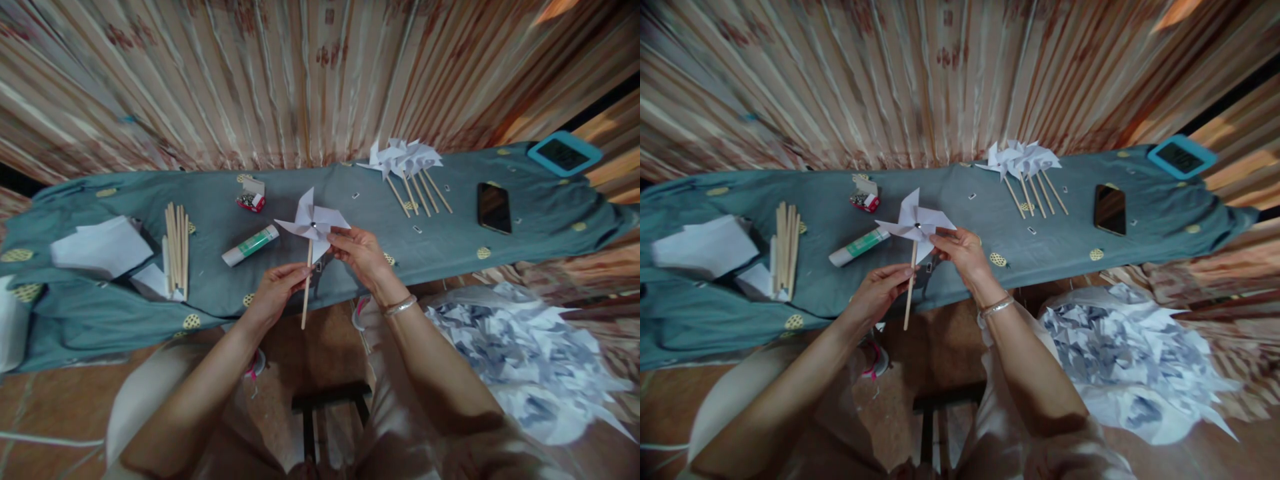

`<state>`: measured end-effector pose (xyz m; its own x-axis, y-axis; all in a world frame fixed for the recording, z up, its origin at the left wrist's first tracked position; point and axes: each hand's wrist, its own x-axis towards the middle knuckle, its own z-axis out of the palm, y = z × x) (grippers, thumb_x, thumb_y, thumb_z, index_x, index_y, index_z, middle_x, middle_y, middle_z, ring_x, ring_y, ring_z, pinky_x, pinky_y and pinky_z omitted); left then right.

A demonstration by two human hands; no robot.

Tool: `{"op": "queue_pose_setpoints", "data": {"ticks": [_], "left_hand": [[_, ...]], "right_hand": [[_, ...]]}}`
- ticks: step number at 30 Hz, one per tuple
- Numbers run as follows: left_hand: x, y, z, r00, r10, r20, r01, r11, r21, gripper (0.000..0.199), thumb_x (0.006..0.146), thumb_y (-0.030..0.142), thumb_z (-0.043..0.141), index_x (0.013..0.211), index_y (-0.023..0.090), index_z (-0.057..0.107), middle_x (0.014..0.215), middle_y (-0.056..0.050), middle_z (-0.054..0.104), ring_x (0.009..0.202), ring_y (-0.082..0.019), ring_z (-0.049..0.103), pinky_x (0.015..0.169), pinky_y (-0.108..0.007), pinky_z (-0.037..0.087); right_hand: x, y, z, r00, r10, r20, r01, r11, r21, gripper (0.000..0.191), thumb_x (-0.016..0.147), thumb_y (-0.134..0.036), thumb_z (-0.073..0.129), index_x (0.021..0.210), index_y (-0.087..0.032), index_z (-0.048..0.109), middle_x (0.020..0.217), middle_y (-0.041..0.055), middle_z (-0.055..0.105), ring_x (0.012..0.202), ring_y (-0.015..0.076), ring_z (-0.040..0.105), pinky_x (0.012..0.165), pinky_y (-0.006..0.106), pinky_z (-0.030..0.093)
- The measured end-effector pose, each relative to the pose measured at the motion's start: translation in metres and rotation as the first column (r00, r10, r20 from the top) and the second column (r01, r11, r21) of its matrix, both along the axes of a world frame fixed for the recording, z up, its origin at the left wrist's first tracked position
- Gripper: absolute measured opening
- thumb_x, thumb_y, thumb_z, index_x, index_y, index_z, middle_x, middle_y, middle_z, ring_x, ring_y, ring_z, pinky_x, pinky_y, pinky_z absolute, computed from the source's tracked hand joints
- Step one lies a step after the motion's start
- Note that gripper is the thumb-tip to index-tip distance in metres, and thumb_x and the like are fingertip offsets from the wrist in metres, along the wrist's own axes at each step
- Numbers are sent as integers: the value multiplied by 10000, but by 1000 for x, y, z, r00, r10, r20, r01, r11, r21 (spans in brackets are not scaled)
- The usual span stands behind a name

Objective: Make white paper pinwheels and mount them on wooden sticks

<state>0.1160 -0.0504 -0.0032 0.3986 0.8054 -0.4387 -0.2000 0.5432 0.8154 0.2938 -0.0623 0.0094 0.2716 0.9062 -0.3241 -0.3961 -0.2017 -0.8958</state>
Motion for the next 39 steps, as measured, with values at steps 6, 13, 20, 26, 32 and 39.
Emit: {"op": "queue_pose_setpoints", "data": {"ticks": [6, 13, 20, 26, 32, 39], "left_hand": [[0, 0, 0, 1000, 5, -6, -5, 1000, -2, 417, 398, 415, 958, 700, 177, 798, 720, -40, 759, 629, -92, 611, 652, -197, 504], [-1, 0, -5, 1000, -1, 9, 1, 1000, 9, 379, 453, 395, 947, 728, 177, 804, 755, -46, 765, 650, -96, 618, 679, -209, 505], [-2, 0, -7, 1000, -11, 11, 11, 1000, 21, 392, 469, 398, 946, 754, 169, 805, 754, -48, 762, 656, -98, 620, 687, -212, 500], [-2, 0, -9, 1000, -5, 23, 5, 1000, 27, 377, 472, 390, 943, 741, 170, 800, 758, -53, 761, 646, -110, 625, 688, -238, 502], [-3, 1, -9, 1000, -1, 22, 1, 1000, 12, 377, 475, 390, 945, 743, 168, 799, 727, -39, 750, 639, -92, 620, 673, -211, 497], [-5, 2, -4, 1000, 27, 9, -27, 1000, 11, 385, 451, 392, 949, 730, 174, 797, 738, -45, 754, 637, -103, 626, 676, -228, 501]], "right_hand": [[-1, -2, 1, 993, 30, -114, -29, 1000, 10, 430, 530, -290, 932, 862, -158, 694, 673, -16, 714, 563, 77, 643, 503, 169, 478], [-2, -2, 4, 986, 9, -164, -13, 1000, -24, 334, 584, -207, 904, 851, -153, 711, 650, -10, 716, 550, 79, 648, 505, 166, 485], [0, -4, 6, 980, 22, -197, -30, 999, -36, 304, 581, -194, 904, 815, -146, 717, 649, -10, 718, 536, 72, 644, 500, 161, 491], [-8, -2, 4, 969, 53, -241, -68, 996, -54, 331, 558, -198, 914, 808, -151, 703, 649, -5, 724, 566, 90, 678, 497, 154, 503], [-11, -4, 0, 980, 75, -184, -85, 995, -47, 417, 516, -308, 944, 826, -169, 703, 720, -2, 742, 589, 92, 682, 493, 159, 497], [-2, -2, -4, 994, -64, 90, 64, 998, 10, 499, 515, -529, 896, 822, -184, 706, 733, 5, 728, 639, 104, 649, 549, 204, 463]]}}
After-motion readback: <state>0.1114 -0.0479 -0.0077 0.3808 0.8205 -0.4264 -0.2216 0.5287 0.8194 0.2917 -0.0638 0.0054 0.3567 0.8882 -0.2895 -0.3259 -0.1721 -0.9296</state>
